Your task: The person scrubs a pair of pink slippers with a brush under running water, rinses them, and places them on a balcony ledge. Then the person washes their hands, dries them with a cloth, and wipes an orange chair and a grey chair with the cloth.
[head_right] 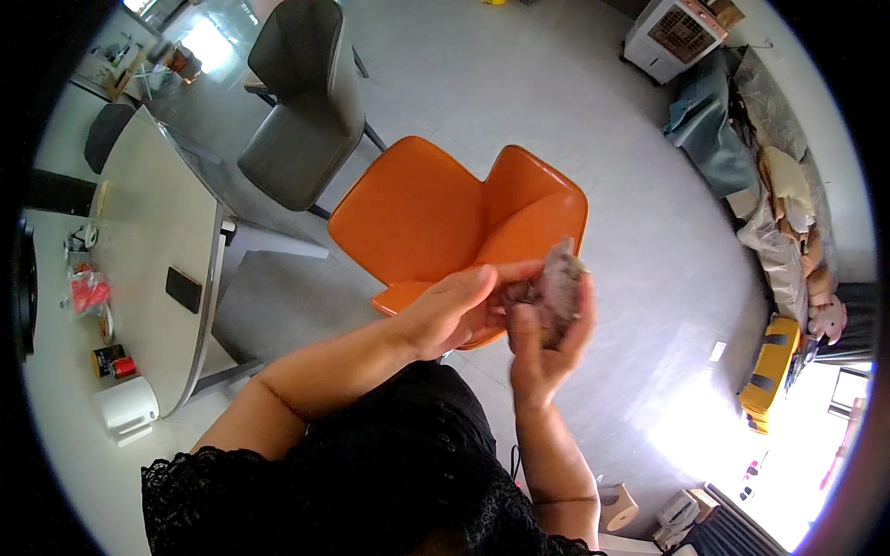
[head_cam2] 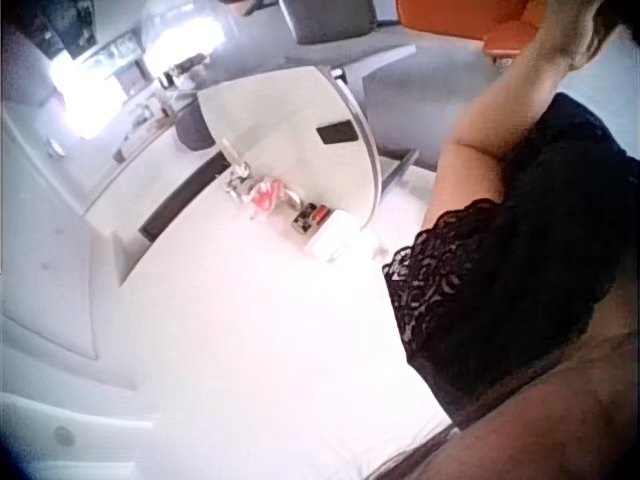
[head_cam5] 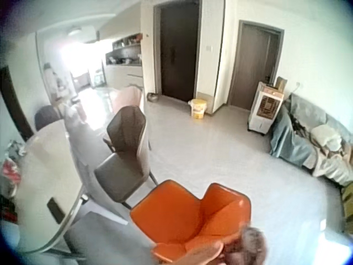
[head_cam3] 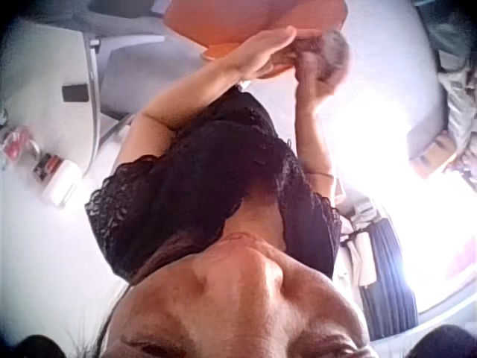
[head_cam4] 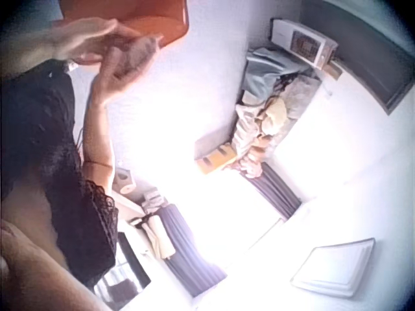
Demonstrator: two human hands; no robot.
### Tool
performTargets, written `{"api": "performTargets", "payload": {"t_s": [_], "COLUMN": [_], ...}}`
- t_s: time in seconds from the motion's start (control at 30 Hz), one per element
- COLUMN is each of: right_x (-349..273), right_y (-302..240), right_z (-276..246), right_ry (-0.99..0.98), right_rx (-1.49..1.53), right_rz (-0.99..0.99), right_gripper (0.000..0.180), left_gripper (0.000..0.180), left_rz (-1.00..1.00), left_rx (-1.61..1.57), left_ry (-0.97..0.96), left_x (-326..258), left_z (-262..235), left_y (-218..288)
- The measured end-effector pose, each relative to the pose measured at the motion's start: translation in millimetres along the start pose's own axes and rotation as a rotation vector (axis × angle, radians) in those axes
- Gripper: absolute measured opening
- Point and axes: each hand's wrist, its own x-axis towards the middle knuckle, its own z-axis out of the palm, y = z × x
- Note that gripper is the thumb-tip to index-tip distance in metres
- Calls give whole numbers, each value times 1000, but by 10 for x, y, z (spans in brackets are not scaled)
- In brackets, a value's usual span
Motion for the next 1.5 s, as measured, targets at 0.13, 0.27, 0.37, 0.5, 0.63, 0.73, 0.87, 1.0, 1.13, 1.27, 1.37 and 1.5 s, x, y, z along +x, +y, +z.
{"api": "performTargets", "payload": {"t_s": [0.13, 0.27, 0.37, 0.5, 0.63, 0.73, 0.87, 1.0, 1.13, 1.27, 1.37, 1.5], "right_x": [419, 972, 1347, 1811, 2283, 2777, 3483, 3225, 3201, 2844, 2247, 1694], "right_y": [-46, 236, 470, 1175, 1780, 2179, 2488, 2284, 2332, 2201, 1634, 1200], "right_z": [-403, -1007, -993, -759, -530, -578, -611, -183, -180, -184, 72, 333], "right_ry": [157, 206, 175, -57, -373, -511, -994, -1129, -1189, -1235, -1219, -1241], "right_rx": [96, -411, -335, -734, -1008, -718, -635, -818, -721, -710, -631, -548], "right_rz": [122, 62, 331, 72, -114, 335, 1042, 1176, 1186, 941, 935, 956], "right_gripper": [47, 43, 45, 52, 52, 52, 51, 48, 45, 36, 35, 36], "left_gripper": [52, 63, 74, 82, 87, 83, 70, 59, 47, 50, 54, 50], "left_rz": [-111, -504, -947, -779, -585, -311, -94, 23, 375, 554, 505, 555], "left_rx": [584, 1201, 1324, 725, 286, 76, -16, -86, -361, -316, -397, -340], "left_ry": [60, 434, 521, 979, 1046, 1179, 1183, 1322, 1416, 1350, 1316, 1288], "left_x": [-381, -977, -1367, -1319, -976, -844, -697, -538, -435, -853, -1572, -2275], "left_z": [-221, -997, -1571, -1247, -1034, -1018, -1273, -1468, -1448, -1484, -1428, -1113], "left_y": [308, 397, 251, -213, -464, -770, -1158, -1305, -1351, -1459, -1373, -1443]}}
